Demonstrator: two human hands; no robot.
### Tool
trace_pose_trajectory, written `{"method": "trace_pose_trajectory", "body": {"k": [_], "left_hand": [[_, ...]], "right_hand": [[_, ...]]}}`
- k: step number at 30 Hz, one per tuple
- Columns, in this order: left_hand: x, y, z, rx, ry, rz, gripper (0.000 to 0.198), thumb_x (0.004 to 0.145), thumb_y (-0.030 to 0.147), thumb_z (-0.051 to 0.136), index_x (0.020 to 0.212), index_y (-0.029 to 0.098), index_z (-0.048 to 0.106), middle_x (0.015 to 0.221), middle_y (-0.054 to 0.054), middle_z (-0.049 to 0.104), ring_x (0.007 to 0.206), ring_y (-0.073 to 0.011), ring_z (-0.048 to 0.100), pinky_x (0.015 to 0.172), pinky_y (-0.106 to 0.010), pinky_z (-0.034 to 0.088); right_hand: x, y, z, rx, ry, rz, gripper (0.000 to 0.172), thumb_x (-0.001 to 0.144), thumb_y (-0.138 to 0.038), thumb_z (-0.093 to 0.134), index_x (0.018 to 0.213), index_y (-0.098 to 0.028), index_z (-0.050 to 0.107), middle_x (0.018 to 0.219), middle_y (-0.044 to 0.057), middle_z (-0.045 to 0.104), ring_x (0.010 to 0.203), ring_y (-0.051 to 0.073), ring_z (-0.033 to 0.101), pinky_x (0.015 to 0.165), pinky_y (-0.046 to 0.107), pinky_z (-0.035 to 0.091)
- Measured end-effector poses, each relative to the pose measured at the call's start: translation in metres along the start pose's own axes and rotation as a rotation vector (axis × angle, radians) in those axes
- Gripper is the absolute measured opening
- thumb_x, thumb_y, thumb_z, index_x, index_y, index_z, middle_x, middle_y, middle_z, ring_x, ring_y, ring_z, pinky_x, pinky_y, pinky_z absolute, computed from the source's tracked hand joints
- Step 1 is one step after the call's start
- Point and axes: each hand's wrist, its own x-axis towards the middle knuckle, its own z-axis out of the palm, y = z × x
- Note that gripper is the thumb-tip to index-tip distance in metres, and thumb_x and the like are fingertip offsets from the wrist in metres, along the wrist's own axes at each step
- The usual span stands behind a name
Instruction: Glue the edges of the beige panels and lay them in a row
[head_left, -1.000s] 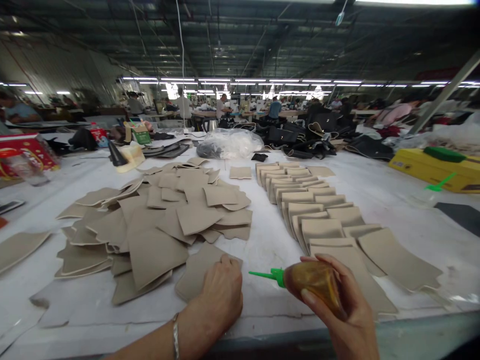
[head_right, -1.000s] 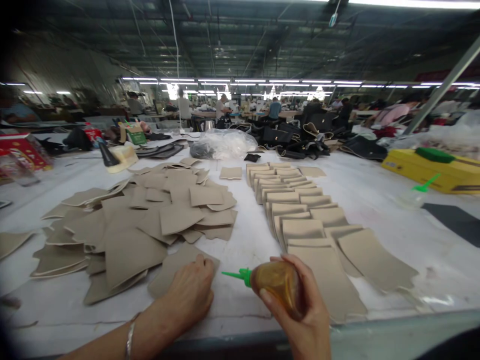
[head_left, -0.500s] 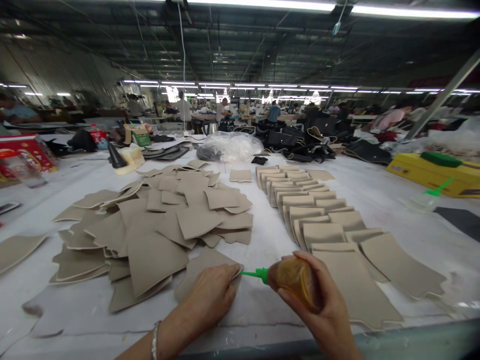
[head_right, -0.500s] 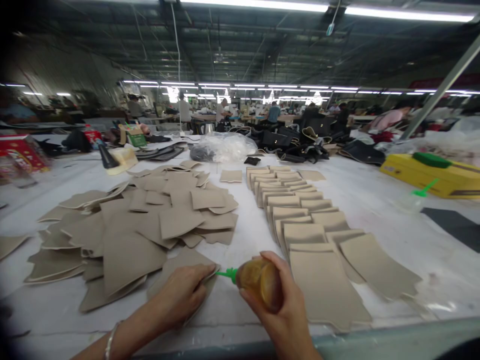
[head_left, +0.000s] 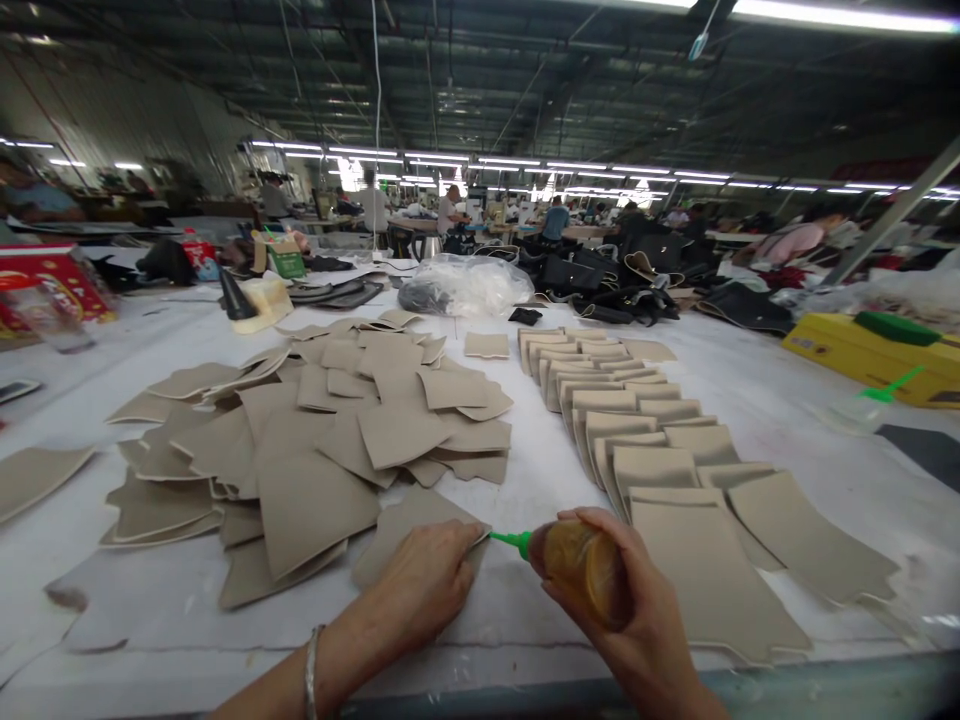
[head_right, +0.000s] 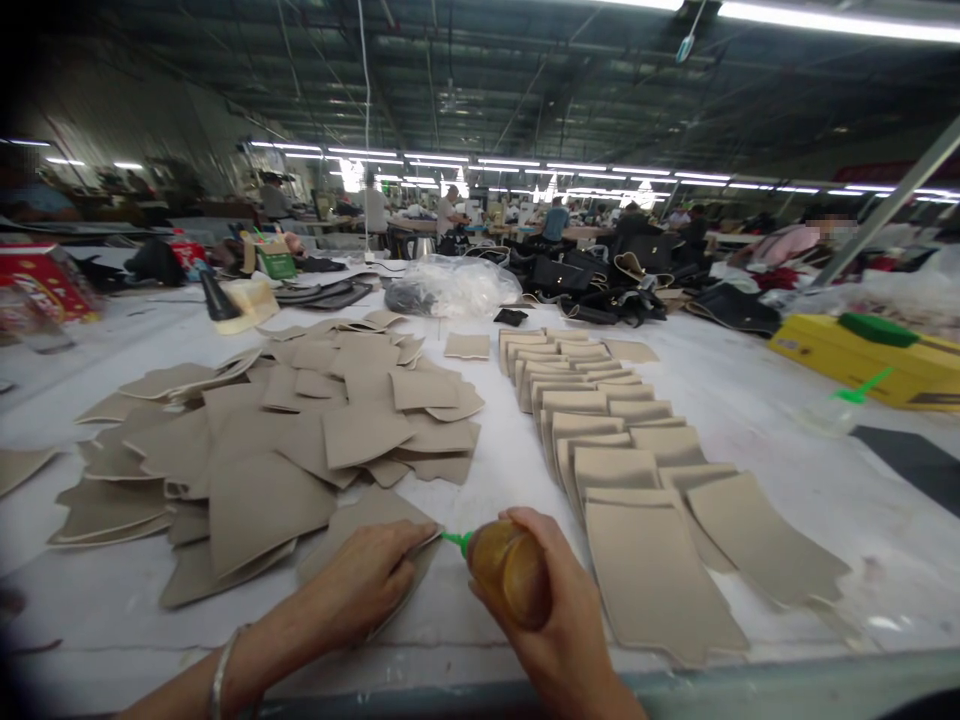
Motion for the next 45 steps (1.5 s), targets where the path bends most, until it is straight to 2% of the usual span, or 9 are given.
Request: {"method": "trace_pose_trajectory", "body": {"k": [7,14,19,23,33,39,42,45], "left_hand": [[-0.002,0.000,0.002,0.037,0.013,-0.004,0.046,0.076,0.010,0.039,0.114,0.023,0.062,0.099,-0.004,0.071,0.095,-0.0233,0.065,0.086,-0.032,0.048],[-0.005,0.001,0.001,0.057,0.009,0.007,0.040,0.079,0.011,0.039,0.108,0.024,0.063,0.091,-0.004,0.068,0.088,-0.0211,0.064,0.081,-0.029,0.046],[-0.006,-0.001,0.001,0.054,0.001,-0.008,0.044,0.083,0.012,0.037,0.118,0.025,0.060,0.095,-0.004,0.068,0.091,-0.0203,0.064,0.083,-0.028,0.046],[-0.006,0.000,0.001,0.068,-0.010,-0.005,0.042,0.084,0.013,0.037,0.116,0.025,0.062,0.095,-0.004,0.068,0.091,-0.0203,0.064,0.082,-0.028,0.046],[-0.007,0.001,-0.001,0.063,-0.029,-0.026,0.042,0.084,0.012,0.037,0.116,0.025,0.061,0.098,-0.004,0.069,0.095,-0.0206,0.064,0.086,-0.028,0.045],[-0.007,0.003,-0.001,0.041,-0.025,-0.040,0.044,0.085,0.013,0.036,0.122,0.025,0.058,0.111,-0.005,0.068,0.105,-0.0214,0.061,0.093,-0.030,0.044],[-0.007,0.003,-0.001,0.036,-0.029,-0.055,0.044,0.086,0.014,0.036,0.123,0.024,0.058,0.112,-0.005,0.068,0.107,-0.0220,0.061,0.094,-0.031,0.044],[-0.007,0.000,0.000,0.038,-0.029,-0.065,0.043,0.086,0.015,0.037,0.123,0.024,0.058,0.114,-0.005,0.068,0.108,-0.0218,0.061,0.095,-0.031,0.043]], "right_hand": [[-0.002,0.005,-0.002,-0.021,0.047,0.091,0.051,0.081,-0.038,0.073,0.124,-0.028,0.048,0.116,0.005,0.060,0.106,0.026,0.059,0.094,0.038,0.046],[-0.003,0.011,0.000,0.012,0.049,0.179,0.048,0.081,-0.043,0.071,0.120,-0.026,0.051,0.113,0.005,0.059,0.101,0.025,0.060,0.087,0.035,0.049],[-0.001,0.011,0.000,0.032,0.135,0.216,0.049,0.078,-0.043,0.073,0.118,-0.023,0.053,0.109,0.005,0.060,0.098,0.026,0.060,0.086,0.036,0.049],[-0.004,0.009,-0.002,0.012,0.086,0.185,0.047,0.079,-0.040,0.073,0.118,-0.025,0.052,0.108,0.004,0.061,0.096,0.025,0.062,0.083,0.034,0.051],[-0.010,0.009,0.000,0.009,0.103,0.155,0.047,0.080,-0.038,0.072,0.120,-0.026,0.050,0.109,0.004,0.061,0.099,0.025,0.061,0.086,0.034,0.050],[-0.010,0.008,0.001,0.036,0.155,0.257,0.048,0.079,-0.042,0.072,0.118,-0.025,0.051,0.111,0.004,0.059,0.102,0.026,0.058,0.090,0.037,0.046],[-0.010,0.009,0.002,0.062,0.157,0.259,0.049,0.078,-0.041,0.073,0.118,-0.024,0.051,0.111,0.005,0.059,0.101,0.026,0.058,0.089,0.037,0.045],[-0.014,0.004,0.004,0.100,0.150,0.324,0.049,0.076,-0.043,0.074,0.117,-0.024,0.053,0.109,0.004,0.060,0.099,0.027,0.058,0.087,0.036,0.046]]}}
